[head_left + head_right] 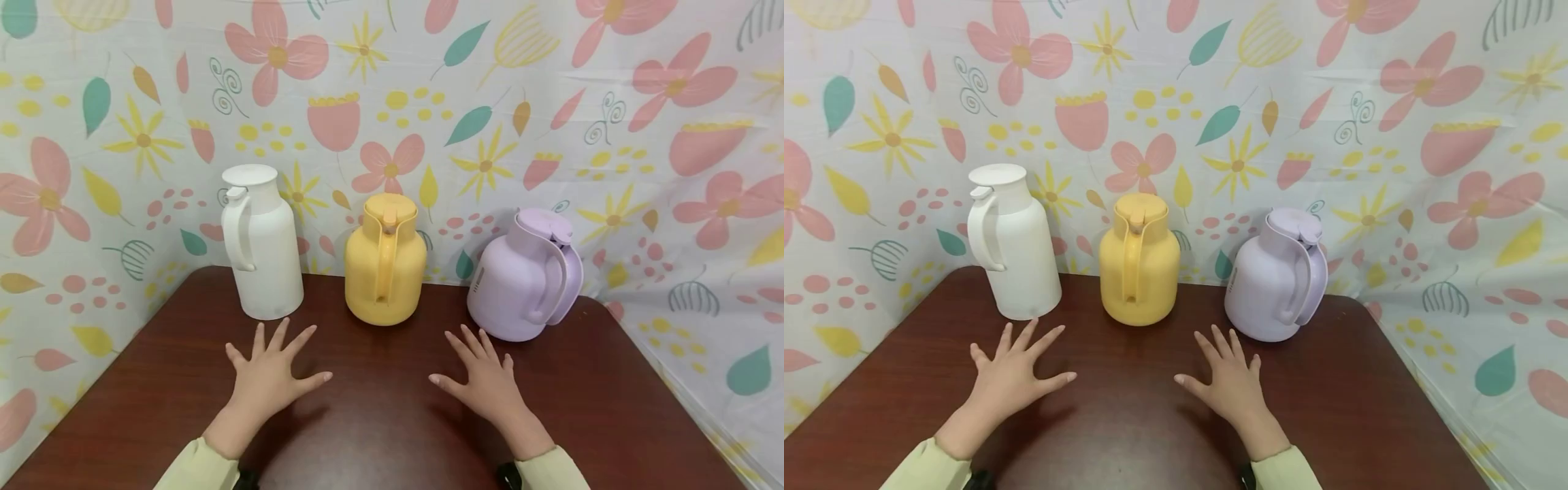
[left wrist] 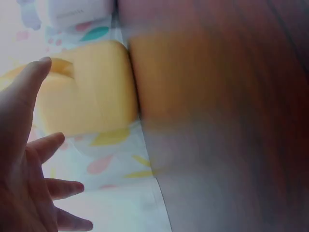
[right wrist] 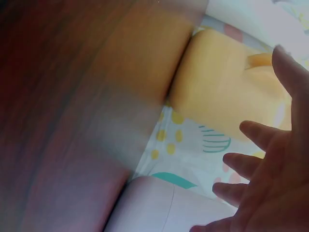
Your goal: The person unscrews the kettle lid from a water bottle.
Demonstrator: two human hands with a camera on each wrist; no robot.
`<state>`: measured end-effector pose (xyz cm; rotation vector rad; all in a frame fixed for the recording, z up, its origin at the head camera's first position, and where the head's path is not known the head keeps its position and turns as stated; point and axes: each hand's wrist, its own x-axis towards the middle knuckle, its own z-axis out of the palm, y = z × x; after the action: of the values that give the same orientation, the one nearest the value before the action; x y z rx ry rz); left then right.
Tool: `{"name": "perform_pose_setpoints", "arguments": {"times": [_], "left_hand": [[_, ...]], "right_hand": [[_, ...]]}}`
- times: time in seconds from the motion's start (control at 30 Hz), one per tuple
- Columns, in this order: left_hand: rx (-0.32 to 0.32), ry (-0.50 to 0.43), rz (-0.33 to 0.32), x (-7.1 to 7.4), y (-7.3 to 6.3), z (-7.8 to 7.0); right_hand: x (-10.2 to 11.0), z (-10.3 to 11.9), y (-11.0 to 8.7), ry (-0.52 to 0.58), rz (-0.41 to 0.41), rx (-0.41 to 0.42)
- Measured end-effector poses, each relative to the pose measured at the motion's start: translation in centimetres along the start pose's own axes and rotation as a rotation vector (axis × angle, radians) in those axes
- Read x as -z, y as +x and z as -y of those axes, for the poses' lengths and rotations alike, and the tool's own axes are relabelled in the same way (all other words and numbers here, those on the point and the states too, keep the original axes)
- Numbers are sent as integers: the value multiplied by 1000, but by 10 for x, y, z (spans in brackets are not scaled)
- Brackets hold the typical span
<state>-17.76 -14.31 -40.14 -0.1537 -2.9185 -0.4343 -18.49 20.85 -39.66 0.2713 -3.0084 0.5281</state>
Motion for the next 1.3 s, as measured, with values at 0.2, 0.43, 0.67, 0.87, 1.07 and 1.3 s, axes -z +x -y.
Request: {"name": "perform_pose_setpoints", "arguments": {"times": [0.2, 0.43, 0.67, 0.87, 1.07, 1.3], "left_hand": [[-3, -73, 22, 6, -1, -16], [-47, -268, -41, 10, 1, -37], [-84, -563, -51, 15, 7, -60], [-104, -731, 9, 20, 13, -80], [-133, -851, 125, 32, 22, -98], [-230, -898, 157, 46, 35, -124]], "right_hand": [[4, -3, -2, 66, -125, 86], [18, -8, -3, 210, -186, 145], [44, -12, -5, 294, -253, 145], [77, -15, -6, 360, -217, 96], [111, -21, -1, 401, -235, 76], [143, -33, 1, 426, -273, 68]]}}
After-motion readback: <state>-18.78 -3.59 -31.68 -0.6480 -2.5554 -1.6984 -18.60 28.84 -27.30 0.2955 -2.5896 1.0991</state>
